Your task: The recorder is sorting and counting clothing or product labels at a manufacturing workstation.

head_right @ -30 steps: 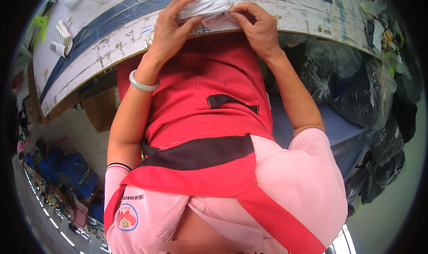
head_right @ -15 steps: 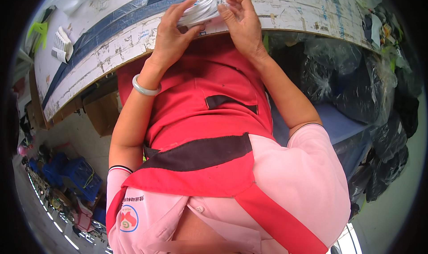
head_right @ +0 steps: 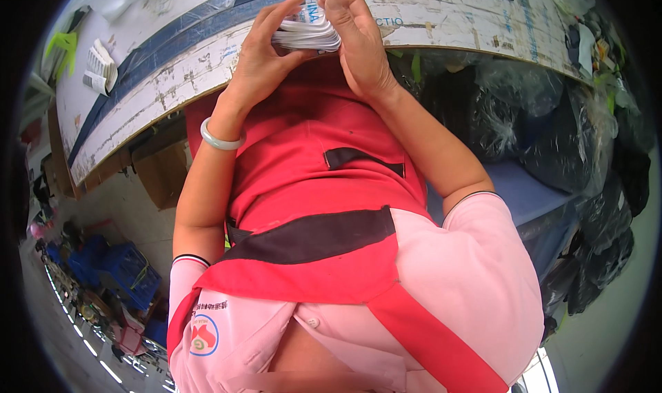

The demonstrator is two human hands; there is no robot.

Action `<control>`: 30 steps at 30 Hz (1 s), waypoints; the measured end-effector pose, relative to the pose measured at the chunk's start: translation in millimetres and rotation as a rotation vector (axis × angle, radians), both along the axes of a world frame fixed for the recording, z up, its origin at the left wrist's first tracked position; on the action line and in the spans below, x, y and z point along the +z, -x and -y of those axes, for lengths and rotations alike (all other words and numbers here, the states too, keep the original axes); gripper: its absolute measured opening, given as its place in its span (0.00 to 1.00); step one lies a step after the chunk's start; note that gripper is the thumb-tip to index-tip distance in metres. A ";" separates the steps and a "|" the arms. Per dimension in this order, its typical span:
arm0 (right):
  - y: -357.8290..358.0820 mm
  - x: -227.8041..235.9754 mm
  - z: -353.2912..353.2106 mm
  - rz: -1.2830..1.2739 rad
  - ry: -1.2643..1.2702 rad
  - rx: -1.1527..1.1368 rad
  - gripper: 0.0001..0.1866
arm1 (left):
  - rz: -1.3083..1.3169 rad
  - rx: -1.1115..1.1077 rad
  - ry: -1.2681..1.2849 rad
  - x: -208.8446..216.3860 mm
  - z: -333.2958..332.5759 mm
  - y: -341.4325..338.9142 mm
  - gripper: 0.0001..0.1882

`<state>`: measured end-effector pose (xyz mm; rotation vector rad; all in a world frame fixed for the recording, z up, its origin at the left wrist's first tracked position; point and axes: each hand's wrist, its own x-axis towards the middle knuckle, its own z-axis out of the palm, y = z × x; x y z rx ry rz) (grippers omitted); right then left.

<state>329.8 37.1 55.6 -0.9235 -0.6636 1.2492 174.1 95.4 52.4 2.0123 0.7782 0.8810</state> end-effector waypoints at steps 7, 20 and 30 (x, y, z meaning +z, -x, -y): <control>-12.3 2.6 5.6 0.761 -0.030 0.144 0.24 | -0.029 0.034 0.062 -9.3 -3.0 6.0 0.40; -14.2 -10.4 -22.7 1.430 -0.363 0.125 0.29 | -0.149 0.098 -0.180 -14.3 -1.5 16.2 0.40; -4.4 -12.7 -28.8 1.615 -0.405 0.105 0.29 | 0.950 -0.500 0.213 -61.9 -22.6 4.0 0.49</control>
